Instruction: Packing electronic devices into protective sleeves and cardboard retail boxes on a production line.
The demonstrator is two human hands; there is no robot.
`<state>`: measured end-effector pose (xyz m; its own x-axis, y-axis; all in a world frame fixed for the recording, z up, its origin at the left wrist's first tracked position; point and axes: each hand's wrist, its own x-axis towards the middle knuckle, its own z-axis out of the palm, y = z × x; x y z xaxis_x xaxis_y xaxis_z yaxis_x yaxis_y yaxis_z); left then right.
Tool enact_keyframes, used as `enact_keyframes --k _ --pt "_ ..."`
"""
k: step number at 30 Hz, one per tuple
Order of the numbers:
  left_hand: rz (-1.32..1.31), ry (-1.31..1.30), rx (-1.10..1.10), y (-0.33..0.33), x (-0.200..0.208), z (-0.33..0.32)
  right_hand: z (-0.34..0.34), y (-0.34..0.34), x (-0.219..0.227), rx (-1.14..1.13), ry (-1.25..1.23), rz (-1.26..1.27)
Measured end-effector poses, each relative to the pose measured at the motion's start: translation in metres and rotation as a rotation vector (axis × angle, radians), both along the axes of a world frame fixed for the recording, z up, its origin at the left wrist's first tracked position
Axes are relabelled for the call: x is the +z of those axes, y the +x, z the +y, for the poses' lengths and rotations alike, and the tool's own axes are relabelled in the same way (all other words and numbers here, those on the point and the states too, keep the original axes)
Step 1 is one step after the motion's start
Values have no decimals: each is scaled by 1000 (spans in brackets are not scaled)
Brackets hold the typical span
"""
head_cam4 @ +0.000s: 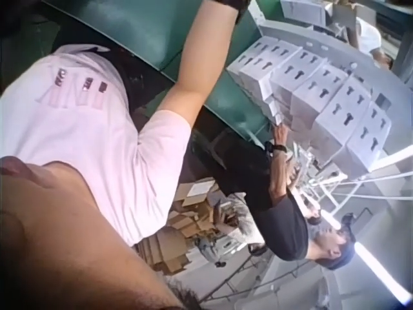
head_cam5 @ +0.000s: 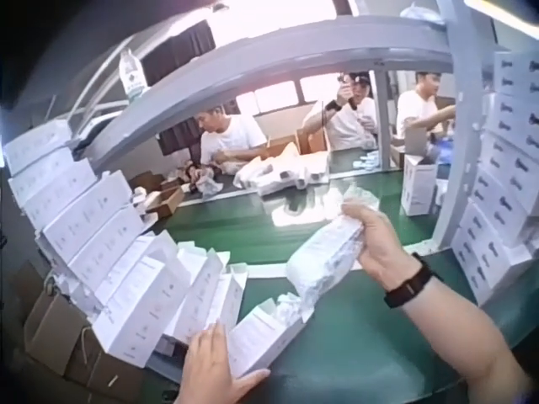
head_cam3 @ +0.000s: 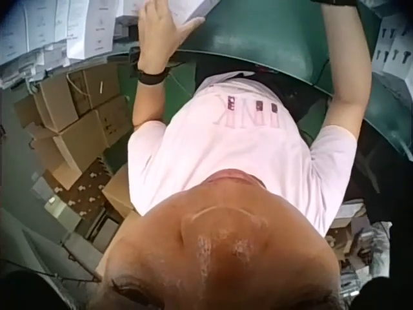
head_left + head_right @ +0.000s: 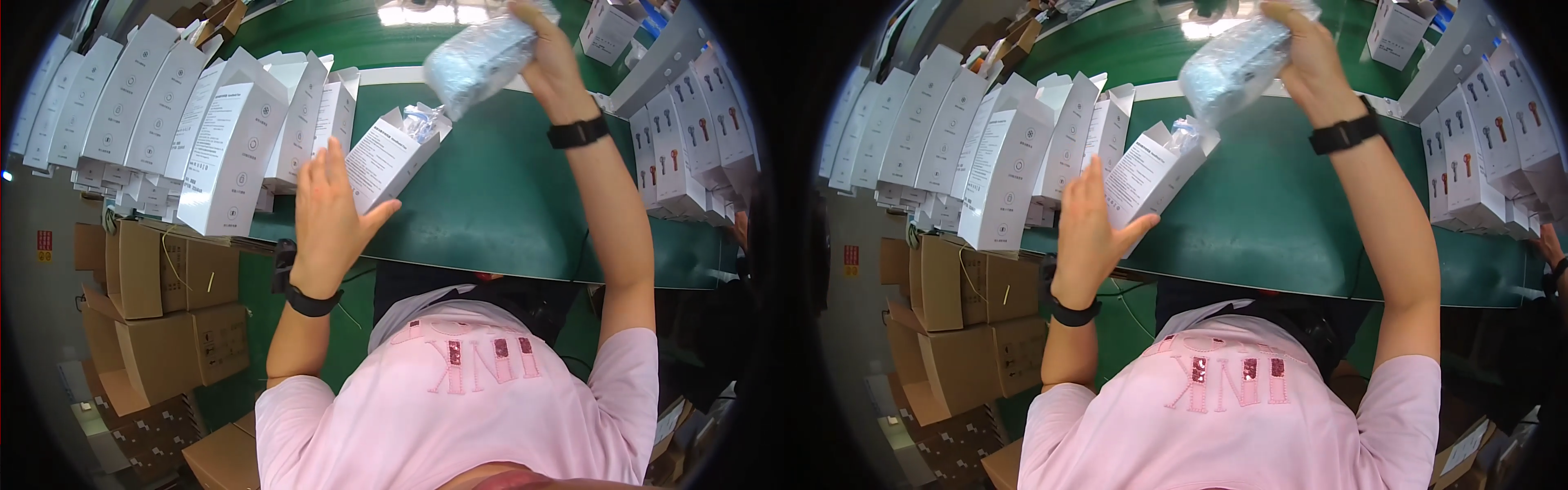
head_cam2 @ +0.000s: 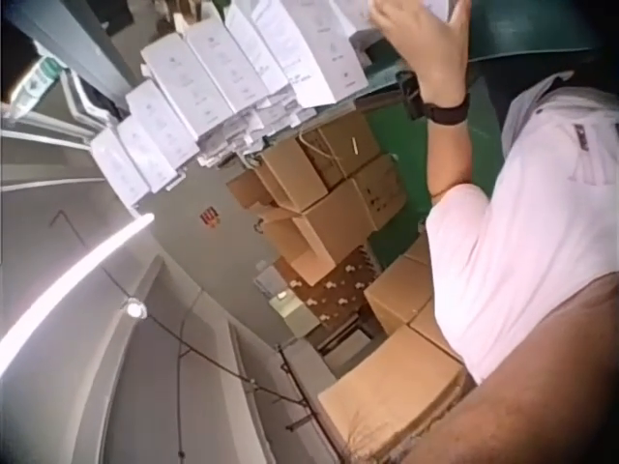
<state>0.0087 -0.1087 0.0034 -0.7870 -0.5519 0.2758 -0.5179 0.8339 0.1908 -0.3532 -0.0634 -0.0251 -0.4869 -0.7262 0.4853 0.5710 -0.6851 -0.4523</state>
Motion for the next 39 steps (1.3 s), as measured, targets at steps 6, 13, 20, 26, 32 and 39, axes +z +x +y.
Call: enact_keyframes --k 6,13,20,26,32,39 --pt "68 -28 55 -2 -15 2 -19 65 -25 -69 482 -196" --pt "111 3 21 0 -18 8 -20 60 -36 -65 494 -305" --pt "268 189 -32 4 -16 10 -10 51 -5 -59 647 -184" --pt "310 252 -198 7 -7 19 -17 58 2 -64 744 -232" --pt "396 424 -173 10 -3 20 4 52 48 -227 551 -253" --pt "454 428 -318 11 -8 21 12 48 82 41 637 17"
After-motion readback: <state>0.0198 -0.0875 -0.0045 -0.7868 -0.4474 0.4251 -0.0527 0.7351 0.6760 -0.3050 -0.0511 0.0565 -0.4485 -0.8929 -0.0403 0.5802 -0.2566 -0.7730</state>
